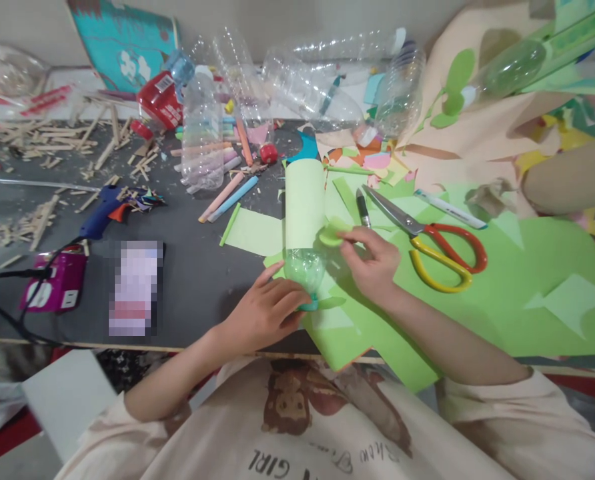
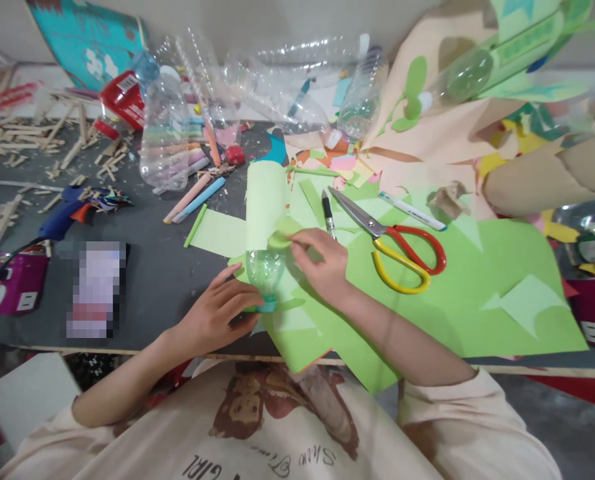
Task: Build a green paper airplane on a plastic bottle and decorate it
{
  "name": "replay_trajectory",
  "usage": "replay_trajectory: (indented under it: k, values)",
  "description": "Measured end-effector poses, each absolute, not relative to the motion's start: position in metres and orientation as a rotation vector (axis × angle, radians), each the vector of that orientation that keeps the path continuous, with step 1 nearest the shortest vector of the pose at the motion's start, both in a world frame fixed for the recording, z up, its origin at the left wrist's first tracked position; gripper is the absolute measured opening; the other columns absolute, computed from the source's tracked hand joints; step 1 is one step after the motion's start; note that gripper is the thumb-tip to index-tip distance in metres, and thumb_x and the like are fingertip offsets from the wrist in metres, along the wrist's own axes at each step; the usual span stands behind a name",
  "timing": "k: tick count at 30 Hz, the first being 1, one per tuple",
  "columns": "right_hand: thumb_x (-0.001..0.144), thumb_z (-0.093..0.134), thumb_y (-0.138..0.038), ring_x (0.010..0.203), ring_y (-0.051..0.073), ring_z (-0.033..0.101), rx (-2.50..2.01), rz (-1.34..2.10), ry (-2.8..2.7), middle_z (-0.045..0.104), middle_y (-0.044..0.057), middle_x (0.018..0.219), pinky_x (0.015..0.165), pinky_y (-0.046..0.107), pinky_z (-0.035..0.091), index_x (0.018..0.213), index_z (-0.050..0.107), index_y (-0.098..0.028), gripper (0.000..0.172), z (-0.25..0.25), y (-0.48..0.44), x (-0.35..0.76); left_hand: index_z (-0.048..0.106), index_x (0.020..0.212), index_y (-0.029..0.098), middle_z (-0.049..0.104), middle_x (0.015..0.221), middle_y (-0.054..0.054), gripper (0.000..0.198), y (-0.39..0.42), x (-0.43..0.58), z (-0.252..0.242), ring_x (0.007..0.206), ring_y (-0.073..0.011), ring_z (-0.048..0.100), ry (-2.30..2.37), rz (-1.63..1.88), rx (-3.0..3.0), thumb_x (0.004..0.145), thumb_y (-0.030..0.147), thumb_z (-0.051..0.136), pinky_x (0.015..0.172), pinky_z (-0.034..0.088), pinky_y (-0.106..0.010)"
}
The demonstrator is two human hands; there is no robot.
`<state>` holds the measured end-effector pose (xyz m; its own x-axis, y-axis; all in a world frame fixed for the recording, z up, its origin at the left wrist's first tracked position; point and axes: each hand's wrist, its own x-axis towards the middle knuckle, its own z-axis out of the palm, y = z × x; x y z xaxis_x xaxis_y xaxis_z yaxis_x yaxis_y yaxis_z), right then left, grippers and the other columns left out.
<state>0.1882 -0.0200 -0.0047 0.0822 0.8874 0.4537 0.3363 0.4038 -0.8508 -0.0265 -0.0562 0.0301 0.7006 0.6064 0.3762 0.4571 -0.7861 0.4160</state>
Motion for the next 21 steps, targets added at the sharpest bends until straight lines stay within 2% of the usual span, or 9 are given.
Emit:
replay_trajectory:
  k: [3,6,9,13,15,16,18,19,21]
  values:
    - [0.089,0.058,-0.023,0.084,0.023,0.071,-0.969,0.573,-1.867,0.073,0.001,0.075,0.076,0.04,0.056,0.078,0.07,-0.029,0.018,-0.007,-0.023,0.192,0.056,0.099,0.019,0.072,0.088,-0.002,0.011,-0.053,-0.028,0.029,0.08,-0.0145,0.069,0.809,0.711,2.614,0.09,0.012,0.054,0.107,0.048,-0.04]
    - [0.092,0.055,-0.026,0.099,0.024,0.07,-0.812,0.54,-2.037,0.077,0.002,0.087,0.085,0.042,0.056,0.087,0.07,-0.031,0.016,-0.01,-0.023,0.19,0.059,0.098,0.021,0.072,0.088,-0.003,0.011,-0.053,-0.027,0.027,0.082,-0.0158,0.069,0.814,0.704,2.596,0.09,0.014,0.054,0.105,0.05,-0.041]
    - [0.095,0.052,-0.027,0.101,0.023,0.07,-0.75,0.491,-2.068,0.078,0.001,0.093,0.085,0.041,0.057,0.092,0.068,-0.031,0.016,-0.012,-0.02,0.185,0.06,0.104,0.02,0.073,0.092,-0.004,0.013,-0.055,-0.029,0.022,0.086,-0.0173,0.069,0.785,0.751,2.607,0.092,0.021,0.057,0.105,0.05,-0.041]
    - [0.093,0.056,-0.023,0.101,0.024,0.071,-0.742,0.586,-2.06,0.077,0.002,0.091,0.083,0.043,0.058,0.089,0.069,-0.031,0.016,-0.01,-0.019,0.18,0.061,0.11,0.02,0.074,0.096,-0.005,0.021,-0.044,-0.062,0.028,0.085,-0.0164,0.069,0.799,0.846,2.61,0.093,0.033,0.058,0.104,0.05,-0.037]
    - [0.092,0.057,-0.023,0.099,0.025,0.071,-0.721,0.581,-2.034,0.077,0.002,0.09,0.081,0.044,0.059,0.09,0.07,-0.032,0.015,-0.01,-0.019,0.18,0.062,0.11,0.025,0.074,0.095,-0.001,0.018,-0.027,-0.094,0.038,0.088,-0.0175,0.069,1.145,0.816,2.609,0.094,0.028,0.056,0.101,0.051,-0.038]
    - [0.091,0.058,-0.023,0.099,0.025,0.071,-0.709,0.568,-2.02,0.077,0.003,0.091,0.082,0.044,0.059,0.092,0.07,-0.032,0.015,-0.01,-0.019,0.18,0.062,0.111,0.026,0.074,0.102,-0.002,0.019,-0.016,-0.112,0.045,0.095,-0.0208,0.069,1.437,0.729,2.565,0.094,0.032,0.056,0.099,0.052,-0.041]
    - [0.09,0.06,-0.023,0.101,0.025,0.07,-0.696,0.565,-2.007,0.076,0.003,0.093,0.086,0.046,0.058,0.095,0.069,-0.032,0.014,-0.012,-0.02,0.18,0.061,0.118,0.022,0.07,0.117,-0.008,0.039,0.009,-0.146,0.06,0.11,-0.0308,0.065,2.027,0.493,2.396,0.091,0.05,0.053,0.099,0.051,-0.05]
    - [0.09,0.061,-0.023,0.103,0.025,0.069,-0.704,0.587,-2.008,0.076,0.003,0.094,0.088,0.047,0.057,0.096,0.069,-0.033,0.013,-0.013,-0.02,0.181,0.058,0.123,0.018,0.065,0.127,-0.012,0.05,0.022,-0.161,0.066,0.12,-0.0357,0.059,2.27,0.273,2.253,0.091,0.055,0.049,0.104,0.046,-0.055]
    - [0.088,0.064,-0.024,0.106,0.025,0.069,-0.739,0.656,-2.02,0.075,0.002,0.093,0.094,0.049,0.055,0.095,0.068,-0.034,0.013,-0.015,-0.021,0.182,0.059,0.118,0.013,0.064,0.126,-0.019,0.054,0.043,-0.185,0.073,0.121,-0.0422,0.057,2.534,-0.176,1.972,0.09,0.056,0.042,0.1,0.046,-0.061]
